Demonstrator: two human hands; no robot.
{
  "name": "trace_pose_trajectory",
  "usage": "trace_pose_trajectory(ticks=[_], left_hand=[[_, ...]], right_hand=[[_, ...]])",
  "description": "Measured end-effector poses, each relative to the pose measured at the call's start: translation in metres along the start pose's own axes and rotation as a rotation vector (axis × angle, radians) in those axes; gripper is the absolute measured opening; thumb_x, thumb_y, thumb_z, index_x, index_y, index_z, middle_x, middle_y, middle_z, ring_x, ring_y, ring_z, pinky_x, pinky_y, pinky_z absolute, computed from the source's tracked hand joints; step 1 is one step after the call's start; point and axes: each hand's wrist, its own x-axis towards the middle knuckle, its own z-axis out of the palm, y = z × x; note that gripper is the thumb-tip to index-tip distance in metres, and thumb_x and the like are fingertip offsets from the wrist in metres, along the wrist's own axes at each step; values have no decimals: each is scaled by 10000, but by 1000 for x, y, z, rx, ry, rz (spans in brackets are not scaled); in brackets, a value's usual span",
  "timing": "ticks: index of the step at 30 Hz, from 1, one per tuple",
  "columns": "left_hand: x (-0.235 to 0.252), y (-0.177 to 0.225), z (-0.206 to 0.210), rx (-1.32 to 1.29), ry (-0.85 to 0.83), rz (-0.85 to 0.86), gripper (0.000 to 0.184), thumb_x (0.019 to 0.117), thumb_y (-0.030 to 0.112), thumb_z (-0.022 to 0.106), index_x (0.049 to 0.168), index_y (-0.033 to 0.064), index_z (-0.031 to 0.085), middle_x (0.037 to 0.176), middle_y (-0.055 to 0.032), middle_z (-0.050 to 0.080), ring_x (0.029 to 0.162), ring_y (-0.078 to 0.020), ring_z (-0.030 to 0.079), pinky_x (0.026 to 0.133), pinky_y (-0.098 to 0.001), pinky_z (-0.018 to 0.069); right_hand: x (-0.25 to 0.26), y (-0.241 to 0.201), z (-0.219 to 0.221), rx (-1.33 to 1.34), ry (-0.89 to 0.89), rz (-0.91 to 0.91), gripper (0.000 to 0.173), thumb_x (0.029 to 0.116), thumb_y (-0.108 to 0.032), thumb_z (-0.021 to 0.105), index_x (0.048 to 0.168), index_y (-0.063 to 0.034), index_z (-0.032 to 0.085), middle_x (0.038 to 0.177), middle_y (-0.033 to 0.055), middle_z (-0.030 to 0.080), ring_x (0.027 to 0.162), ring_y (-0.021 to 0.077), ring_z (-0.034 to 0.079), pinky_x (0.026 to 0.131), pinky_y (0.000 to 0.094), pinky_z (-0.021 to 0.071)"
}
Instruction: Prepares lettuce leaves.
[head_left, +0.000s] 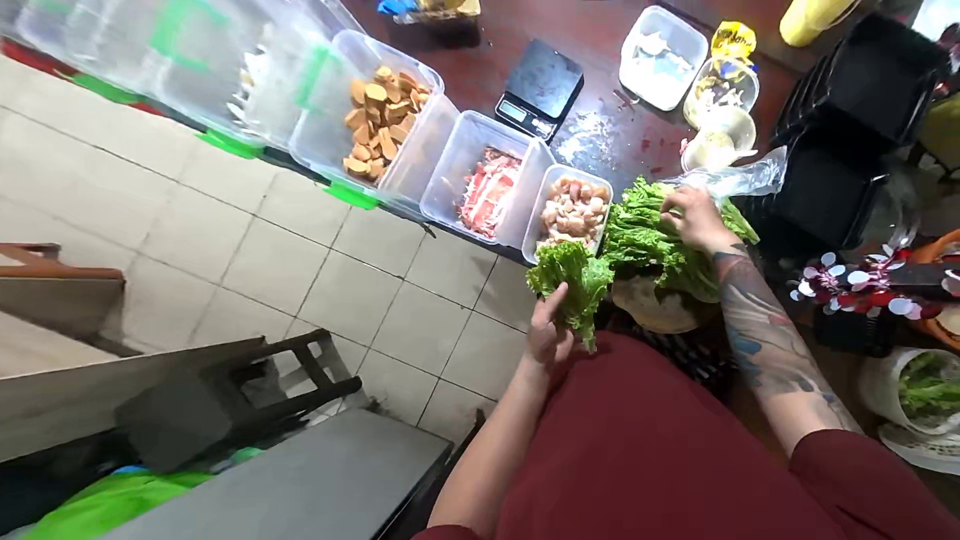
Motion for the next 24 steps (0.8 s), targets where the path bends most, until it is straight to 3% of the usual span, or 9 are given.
trace_pose_trajectory(ticks=[3,7,10,11,13,15,17,20,24], left_hand=[[5,9,-4,28,-36,-31,319,1066,297,473,1327,146,574,1163,-84,706,1043,-202,694,891,-433,593],[13,16,-9,68,-119,-56,311,1068,300,470,1313,148,587,1124,-78,716,996,-185,706,862,-414,603],[18,20,-13,65,-153,-81,303,1071,286,472,1311,140,584,1105,-86,718,970,-185,709,842,-409,608],[19,21,-13,68,-156,-93,302,1068,287,472,1307,141,587,1102,-83,719,967,-183,709,839,-407,608],[22,22,-15,75,-178,-118,302,1068,293,477,1304,144,592,1107,-81,719,971,-184,710,841,-411,607],[25,25,-16,79,-200,-128,296,1068,290,478,1295,145,599,1100,-79,720,964,-179,709,842,-406,605],[26,27,-17,72,-204,-125,285,1066,272,483,1287,137,600,1094,-78,720,958,-176,708,843,-402,604],[26,28,-19,58,-204,-121,283,1070,254,482,1296,124,592,1101,-83,718,968,-183,708,853,-402,604],[30,27,-19,61,-245,-108,291,1073,230,471,1321,116,573,1117,-83,718,1000,-180,705,891,-408,597]], right_hand=[[-1,-1,-3,4,-19,8,351,922,-279,760,1204,-82,689,1350,186,599,1314,445,491,1093,658,388],[-3,0,3,18,28,-25,195,957,-254,709,1059,-90,730,1295,134,641,1292,411,507,1089,648,382],[-6,-5,2,3,19,3,341,946,-310,726,1230,-123,695,1424,110,581,1358,418,460,1097,678,355],[-6,-6,4,-31,3,9,379,920,-305,760,1247,-127,689,1447,112,559,1356,438,449,1083,700,357],[-5,-5,11,-64,1,5,267,940,-275,739,1160,-125,726,1428,106,565,1340,434,454,1081,694,356],[-7,-5,8,6,49,-17,211,1004,-265,638,1119,-113,729,1343,99,629,1319,377,498,1115,637,351],[-16,-12,-6,192,140,-11,267,1038,-266,573,1146,-77,728,1243,94,690,1270,256,577,1142,492,404],[-35,-24,-28,530,219,77,244,1049,-214,569,1150,-21,680,1084,81,705,1021,107,666,952,316,545],[-53,-32,-40,905,282,176,180,1063,-187,541,1123,-60,654,959,22,687,867,86,664,816,296,580]])
